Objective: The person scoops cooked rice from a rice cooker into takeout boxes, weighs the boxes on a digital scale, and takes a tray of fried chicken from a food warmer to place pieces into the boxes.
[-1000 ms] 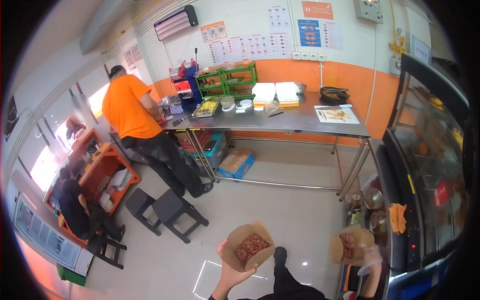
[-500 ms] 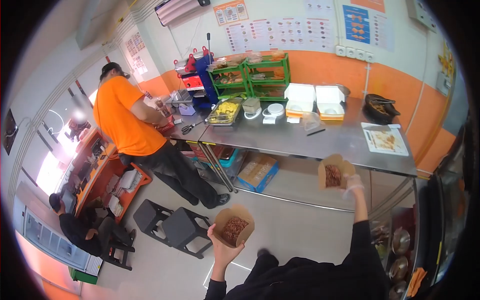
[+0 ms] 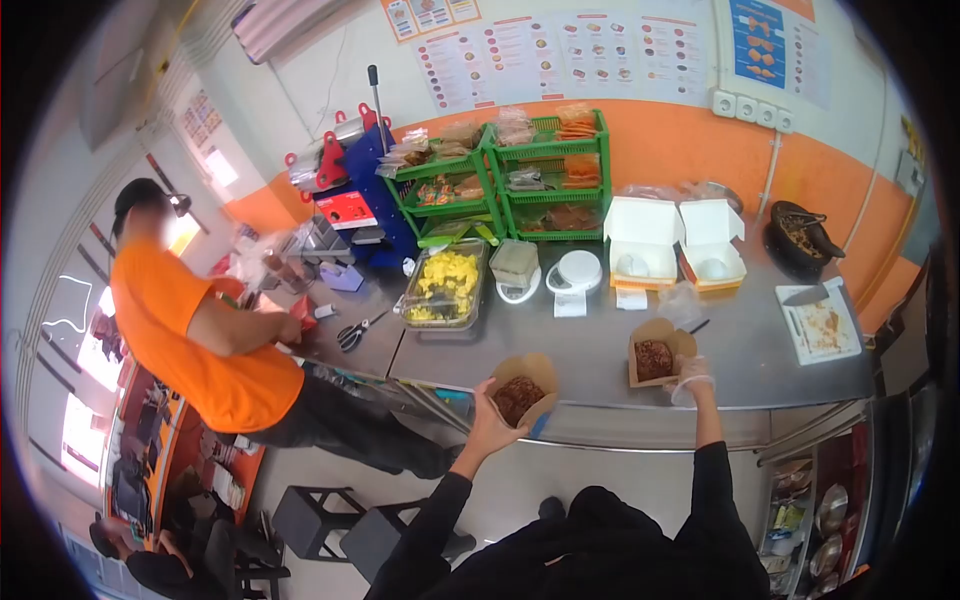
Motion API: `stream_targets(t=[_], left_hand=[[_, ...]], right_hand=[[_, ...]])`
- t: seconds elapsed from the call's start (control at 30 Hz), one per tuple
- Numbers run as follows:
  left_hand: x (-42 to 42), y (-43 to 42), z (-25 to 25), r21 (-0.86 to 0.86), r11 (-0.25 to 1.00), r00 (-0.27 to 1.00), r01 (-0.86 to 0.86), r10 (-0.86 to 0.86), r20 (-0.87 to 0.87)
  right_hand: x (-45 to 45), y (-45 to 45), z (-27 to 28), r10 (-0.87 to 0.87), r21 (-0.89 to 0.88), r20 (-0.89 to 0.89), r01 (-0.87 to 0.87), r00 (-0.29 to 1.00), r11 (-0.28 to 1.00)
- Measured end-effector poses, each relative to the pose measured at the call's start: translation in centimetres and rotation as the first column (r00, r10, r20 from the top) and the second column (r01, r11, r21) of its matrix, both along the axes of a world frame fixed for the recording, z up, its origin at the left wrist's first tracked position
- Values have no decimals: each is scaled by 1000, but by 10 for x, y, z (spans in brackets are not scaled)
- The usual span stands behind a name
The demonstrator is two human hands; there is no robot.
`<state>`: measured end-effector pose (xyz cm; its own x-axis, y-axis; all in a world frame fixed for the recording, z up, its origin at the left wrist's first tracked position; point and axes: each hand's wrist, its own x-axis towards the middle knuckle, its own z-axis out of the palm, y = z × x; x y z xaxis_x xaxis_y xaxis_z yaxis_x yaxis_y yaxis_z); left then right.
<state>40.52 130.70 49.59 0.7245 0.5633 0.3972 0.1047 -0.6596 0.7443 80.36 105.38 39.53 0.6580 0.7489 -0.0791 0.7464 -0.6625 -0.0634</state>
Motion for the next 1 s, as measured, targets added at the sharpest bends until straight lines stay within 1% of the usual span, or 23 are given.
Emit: stream_targets(t=[0.03, 0.07, 0.17, 0.2, 0.27, 0.37, 0.4, 0.43, 0.47, 0.5, 0.53, 0.57, 0.63, 0.67, 0.7, 0.73, 0.77, 0.8, 0.83, 0.87, 0.9, 0.97, 1.0], left_hand=[[17, 23, -9, 20, 1000, 1000, 12, -11, -29], [33, 39, -10, -79, 996, 998, 45, -49, -45], [65, 85, -31, -66, 987, 988, 143, -147, -54], [68, 92, -41, -108, 979, 982, 174, -182, -60], [80, 121, -48, -162, 957, 967, 240, -251, -53], [81, 135, -12, -91, 982, 968, 165, -179, -178], [75, 138, -1, 10, 992, 952, 129, -121, -281], [68, 142, 12, 118, 987, 925, 108, -57, -375], [65, 143, 26, 227, 968, 889, 102, 14, -458], [64, 139, 43, 197, 977, 885, 75, 26, -464], [61, 133, 62, 164, 985, 878, 53, 32, -477], [59, 129, 82, 127, 991, 868, 35, 33, -496], [83, 132, 134, -65, 947, 865, 314, -314, -392], [104, 142, 147, -149, 883, 828, 445, -470, -307], [124, 154, 145, -260, 809, 754, 527, -586, -296], [146, 167, 138, -365, 717, 669, 593, -692, -272], [168, 180, 130, -466, 608, 572, 643, -786, -236], [193, 193, 117, -474, 570, 508, 671, -819, -267], [220, 206, 98, -479, 531, 444, 698, -847, -293], [247, 218, 74, -501, 521, 385, 691, -852, -354], [269, 227, 46, -523, 511, 323, 682, -852, -412], [297, 234, -13, -404, 499, 257, 766, -815, -519], [301, 231, -28, -340, 548, 293, 764, -765, -574]], right_hand=[[-11, 9, 19, -4, -35, 10, 4, 1000, 999], [-18, 21, 34, -6, -71, 18, 8, 1000, 997], [-7, 48, 24, -5, -95, -9, 4, 1000, 995], [-8, 51, 25, -25, -110, -26, 22, 999, 994], [-3, 61, 50, -68, -113, -40, 64, 997, 992], [-2, 59, 91, 44, -80, -82, -50, 996, 995], [-15, 66, 126, -222, 8, -215, 229, 951, 973], [-32, 79, 163, -453, 57, -359, 503, 816, 862], [-45, 84, 181, -525, 136, -198, 553, 828, 822], [-58, 92, 197, -595, 222, -39, 588, 803, 778], [-71, 112, 227, -499, 396, -187, 529, 847, 750], [-77, 140, 251, -375, 555, -310, 486, 874, 675], [-73, 188, 257, -95, 644, -335, 302, 937, 703], [-63, 216, 246, -22, 598, -301, 207, 953, 774], [-45, 245, 200, 64, 537, -187, 48, 980, 842], [-19, 282, 143, 51, 485, -110, 9, 993, 875], [-14, 315, 176, -77, 331, -295, 177, 953, 927], [3, 345, 176, -133, 115, -365, 186, 922, 976], [16, 369, 172, -309, -19, -462, 339, 831, 941], [21, 385, 162, -393, -26, -403, 420, 826, 907], [23, 396, 151, -460, -74, -355, 466, 814, 882], [30, 411, 129, -575, -156, -248, 554, 779, 818], [41, 414, 115, -565, -239, -324, 512, 759, 825]])
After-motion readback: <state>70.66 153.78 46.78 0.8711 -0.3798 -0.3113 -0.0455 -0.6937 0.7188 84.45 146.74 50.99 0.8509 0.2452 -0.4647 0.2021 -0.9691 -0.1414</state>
